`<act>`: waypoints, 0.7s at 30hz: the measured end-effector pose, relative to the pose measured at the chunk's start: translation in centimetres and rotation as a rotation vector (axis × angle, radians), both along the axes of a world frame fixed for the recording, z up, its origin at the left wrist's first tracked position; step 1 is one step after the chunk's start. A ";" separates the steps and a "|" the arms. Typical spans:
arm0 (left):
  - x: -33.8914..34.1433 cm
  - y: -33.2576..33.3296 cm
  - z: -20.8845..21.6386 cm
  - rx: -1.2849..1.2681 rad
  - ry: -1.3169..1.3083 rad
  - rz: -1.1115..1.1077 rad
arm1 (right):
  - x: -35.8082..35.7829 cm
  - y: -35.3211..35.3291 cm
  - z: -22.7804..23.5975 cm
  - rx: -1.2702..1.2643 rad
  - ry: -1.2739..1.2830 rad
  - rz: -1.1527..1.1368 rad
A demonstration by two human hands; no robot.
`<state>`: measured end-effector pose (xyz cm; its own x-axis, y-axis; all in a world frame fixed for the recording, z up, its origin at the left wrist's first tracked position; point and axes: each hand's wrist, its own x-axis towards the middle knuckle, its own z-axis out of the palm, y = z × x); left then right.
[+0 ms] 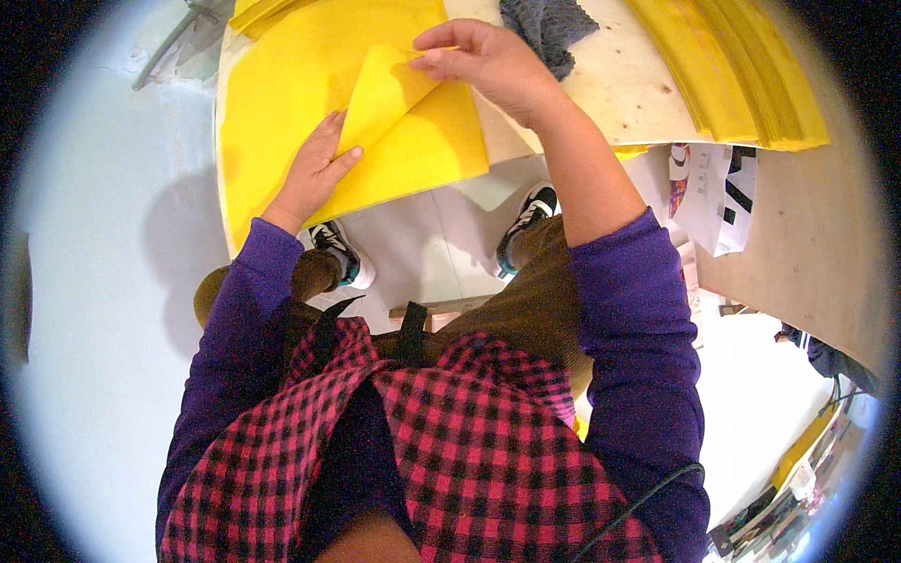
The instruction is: The person folds a large yellow sheet on a wooden table, aligning edges and pressing creases. They stack the folded sheet with others and continue folding additional sheets.
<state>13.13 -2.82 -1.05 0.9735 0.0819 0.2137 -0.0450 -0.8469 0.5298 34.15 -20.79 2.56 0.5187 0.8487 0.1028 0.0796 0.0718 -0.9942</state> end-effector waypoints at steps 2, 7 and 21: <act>-0.1 -0.1 -0.1 -0.024 0.006 0.033 | 1.9 -1.6 0.6 -0.217 -0.243 -0.143; -0.1 0.1 0.0 -0.075 0.022 0.026 | 5.6 -5.5 0.8 -0.556 -0.631 -0.323; -0.4 -0.1 0.3 -0.110 0.060 0.071 | 4.6 -4.5 -1.5 -0.424 -0.697 -0.574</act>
